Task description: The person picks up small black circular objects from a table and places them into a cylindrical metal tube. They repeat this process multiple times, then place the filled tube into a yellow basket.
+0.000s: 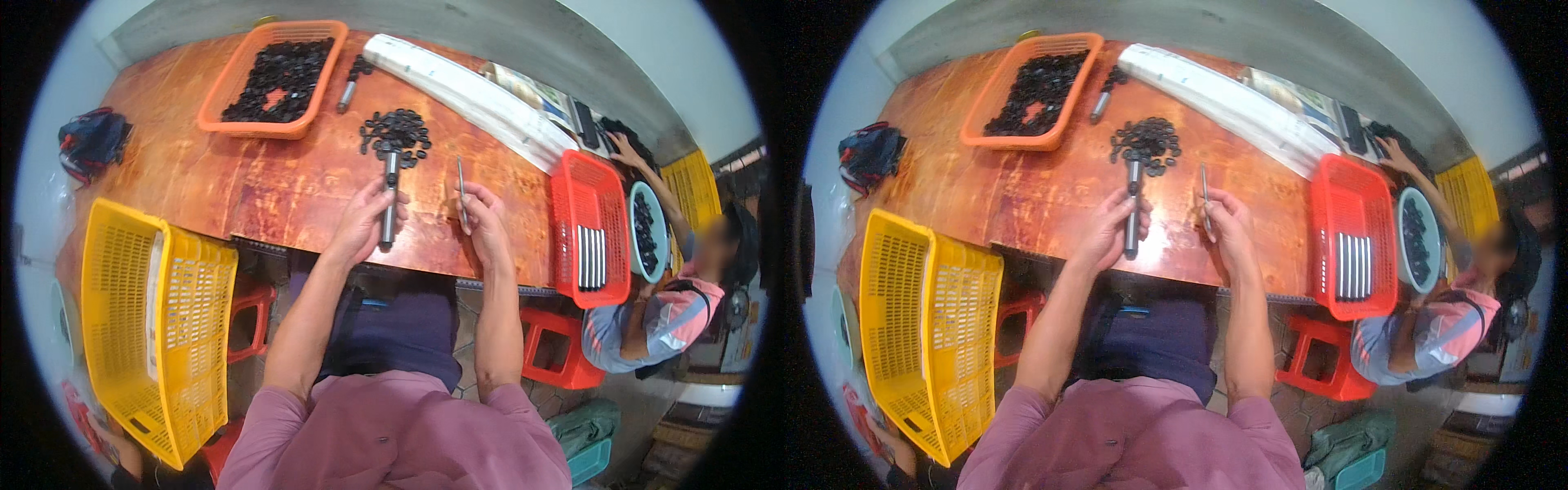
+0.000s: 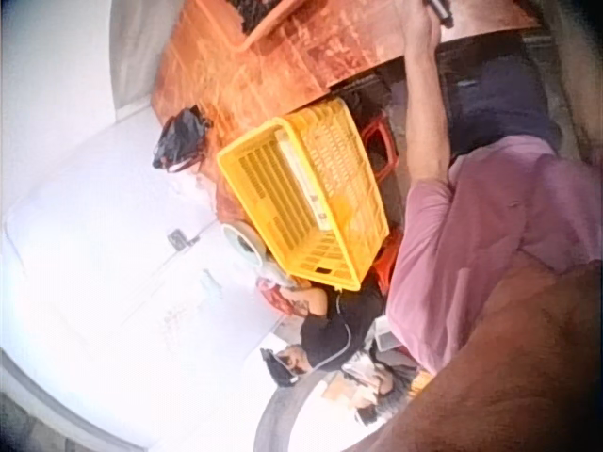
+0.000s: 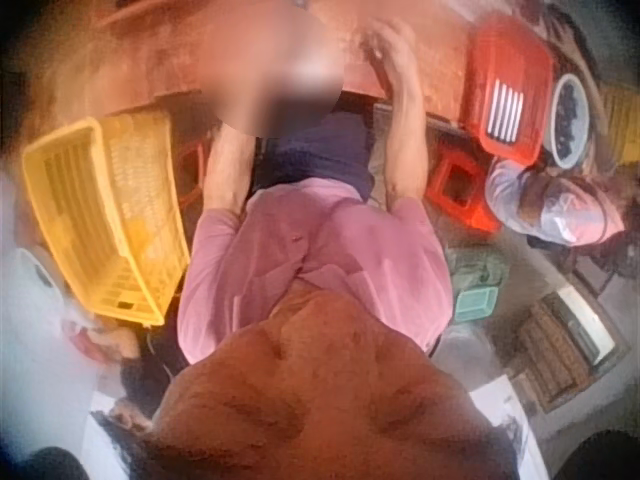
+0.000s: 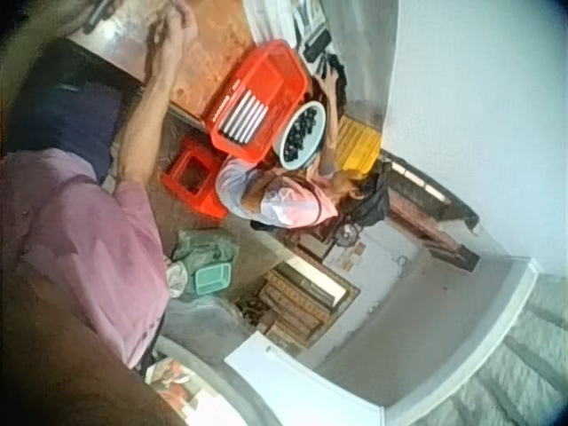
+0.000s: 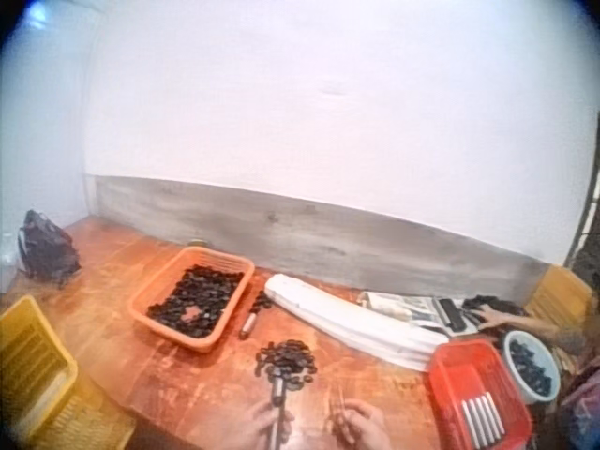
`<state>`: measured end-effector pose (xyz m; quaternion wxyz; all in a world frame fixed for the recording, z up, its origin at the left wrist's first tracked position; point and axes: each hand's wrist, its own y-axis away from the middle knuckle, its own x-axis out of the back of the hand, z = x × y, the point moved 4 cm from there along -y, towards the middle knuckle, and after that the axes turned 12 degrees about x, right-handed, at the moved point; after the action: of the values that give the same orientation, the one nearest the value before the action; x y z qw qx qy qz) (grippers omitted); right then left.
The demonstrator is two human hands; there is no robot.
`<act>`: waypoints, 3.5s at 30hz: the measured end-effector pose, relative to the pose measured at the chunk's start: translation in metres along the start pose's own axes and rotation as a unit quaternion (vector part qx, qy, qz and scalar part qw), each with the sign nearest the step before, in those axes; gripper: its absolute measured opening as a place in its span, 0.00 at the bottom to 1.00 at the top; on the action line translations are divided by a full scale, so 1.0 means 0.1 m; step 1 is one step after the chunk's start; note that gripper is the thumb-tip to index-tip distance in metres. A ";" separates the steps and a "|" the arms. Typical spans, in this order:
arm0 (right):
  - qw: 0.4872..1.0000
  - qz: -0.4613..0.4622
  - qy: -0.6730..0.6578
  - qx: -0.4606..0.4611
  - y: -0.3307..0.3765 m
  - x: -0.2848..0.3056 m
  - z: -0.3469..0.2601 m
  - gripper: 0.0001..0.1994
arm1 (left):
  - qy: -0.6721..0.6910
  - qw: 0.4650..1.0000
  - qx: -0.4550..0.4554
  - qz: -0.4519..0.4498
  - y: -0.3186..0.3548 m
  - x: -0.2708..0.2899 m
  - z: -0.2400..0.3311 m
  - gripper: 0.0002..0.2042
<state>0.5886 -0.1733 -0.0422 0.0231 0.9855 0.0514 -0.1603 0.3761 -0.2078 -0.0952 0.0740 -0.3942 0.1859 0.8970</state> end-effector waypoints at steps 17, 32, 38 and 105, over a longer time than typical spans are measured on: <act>0.995 0.010 0.042 0.086 0.16 -0.13 0.07 0.07 | 0.000 0.999 0.031 -0.028 0.00 -0.04 0.02 0.21; 0.641 -0.023 0.698 0.318 -0.13 0.83 -0.40 0.19 | 0.013 0.999 0.025 -0.030 0.02 -0.06 0.03 0.18; 0.629 -0.051 0.721 0.286 -0.10 1.12 -0.25 0.19 | 0.014 0.999 0.023 -0.025 0.01 -0.05 0.02 0.18; 0.760 -0.133 0.600 0.211 -0.45 -0.25 0.16 0.12 | 0.040 0.997 0.043 -0.056 0.03 -0.09 0.04 0.21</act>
<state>0.5551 -0.1323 -0.0505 -0.2428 0.8433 0.1501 0.4554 0.3784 -0.2086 -0.0855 0.1333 -0.4360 0.2050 0.8661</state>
